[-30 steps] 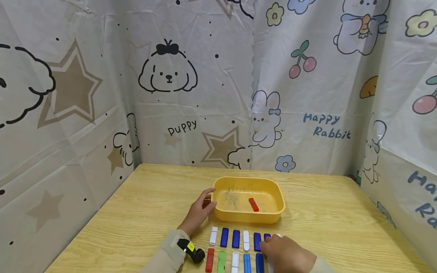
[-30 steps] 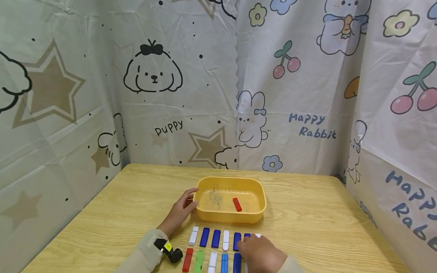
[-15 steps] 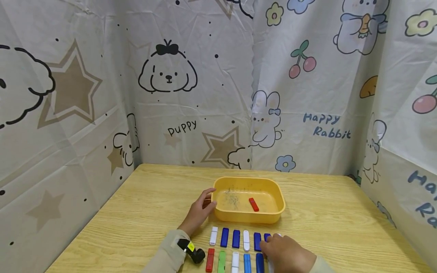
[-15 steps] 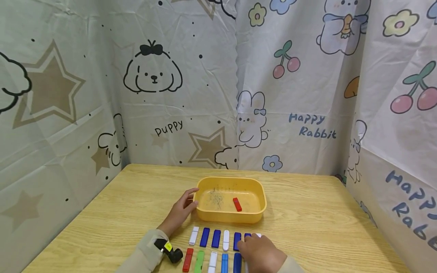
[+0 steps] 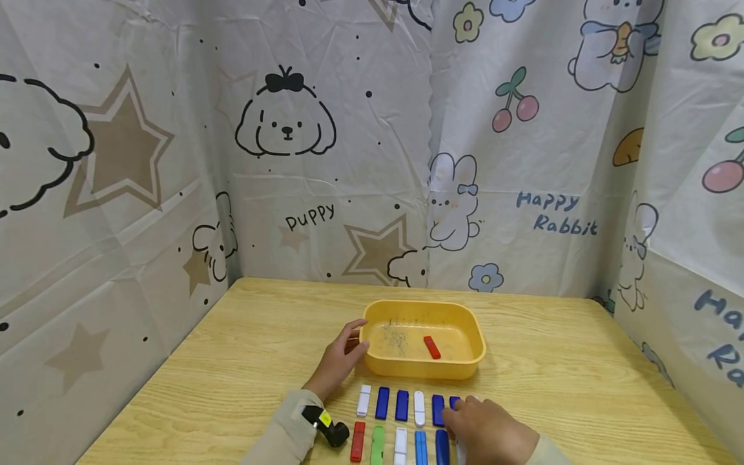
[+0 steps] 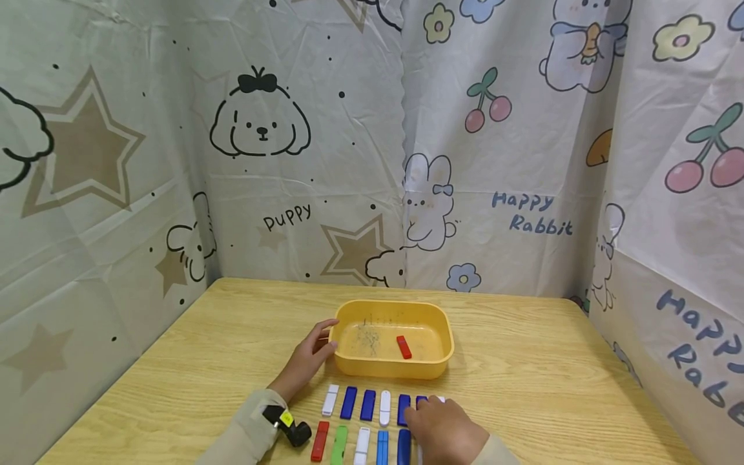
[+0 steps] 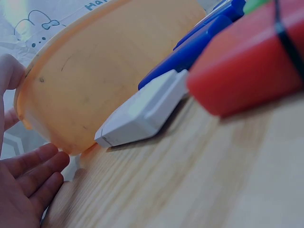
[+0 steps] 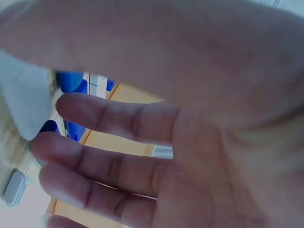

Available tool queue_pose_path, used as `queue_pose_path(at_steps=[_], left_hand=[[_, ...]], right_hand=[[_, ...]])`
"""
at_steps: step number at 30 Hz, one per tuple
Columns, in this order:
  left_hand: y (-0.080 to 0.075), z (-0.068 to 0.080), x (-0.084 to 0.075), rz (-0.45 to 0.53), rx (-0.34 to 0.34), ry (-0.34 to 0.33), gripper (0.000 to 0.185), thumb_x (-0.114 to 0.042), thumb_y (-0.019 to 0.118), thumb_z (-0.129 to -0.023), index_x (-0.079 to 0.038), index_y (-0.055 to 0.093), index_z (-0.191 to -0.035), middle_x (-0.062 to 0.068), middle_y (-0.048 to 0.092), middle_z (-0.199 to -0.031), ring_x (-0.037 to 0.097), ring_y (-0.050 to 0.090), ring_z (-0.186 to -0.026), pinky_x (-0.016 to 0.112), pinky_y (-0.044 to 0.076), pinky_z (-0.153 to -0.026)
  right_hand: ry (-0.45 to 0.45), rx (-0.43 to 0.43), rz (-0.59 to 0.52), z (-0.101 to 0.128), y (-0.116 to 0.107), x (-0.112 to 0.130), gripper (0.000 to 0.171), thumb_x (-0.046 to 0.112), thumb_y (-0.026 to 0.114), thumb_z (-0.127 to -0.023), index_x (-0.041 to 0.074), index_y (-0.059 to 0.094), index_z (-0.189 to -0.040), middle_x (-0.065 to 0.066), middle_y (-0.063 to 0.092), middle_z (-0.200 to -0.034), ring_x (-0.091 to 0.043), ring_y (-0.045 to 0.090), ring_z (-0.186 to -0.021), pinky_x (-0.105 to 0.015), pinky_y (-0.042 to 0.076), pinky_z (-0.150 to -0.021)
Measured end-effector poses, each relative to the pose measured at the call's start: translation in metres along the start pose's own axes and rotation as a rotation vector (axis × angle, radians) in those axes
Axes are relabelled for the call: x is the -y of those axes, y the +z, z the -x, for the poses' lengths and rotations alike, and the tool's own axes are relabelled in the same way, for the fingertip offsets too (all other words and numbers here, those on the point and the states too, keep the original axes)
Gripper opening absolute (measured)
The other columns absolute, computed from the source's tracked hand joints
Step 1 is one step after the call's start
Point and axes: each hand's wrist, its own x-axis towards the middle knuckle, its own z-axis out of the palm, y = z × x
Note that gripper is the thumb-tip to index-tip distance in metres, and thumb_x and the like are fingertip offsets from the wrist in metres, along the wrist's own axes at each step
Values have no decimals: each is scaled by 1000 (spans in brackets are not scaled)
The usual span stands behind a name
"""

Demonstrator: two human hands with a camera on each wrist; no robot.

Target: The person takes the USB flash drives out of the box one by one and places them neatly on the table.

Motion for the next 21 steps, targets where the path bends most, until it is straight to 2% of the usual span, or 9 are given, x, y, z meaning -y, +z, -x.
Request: queue_pose_path(at_steps=[14,21], left_hand=[[0,-1,2,-5,6,-1,48,-24,55,-98,-13,42,-144,25,50,-134,32,53,-117,47,46,-97],[7,-14,34,2,-14,-4,49,-22,55,-98,-19,41,-145,21,50,-134,32,53,-118,49,45,-98]], right_hand=[[-12,10,-38,-1,-2,1,66,67,81,-53,27,62,-102,8,55,-86,-11,48,-76,-37,46,-73],[36,11,-67,1,-5,4,66,64,84,-52,28,63,-102,8,56,-87,-13,47,-77,-39,47,-75]])
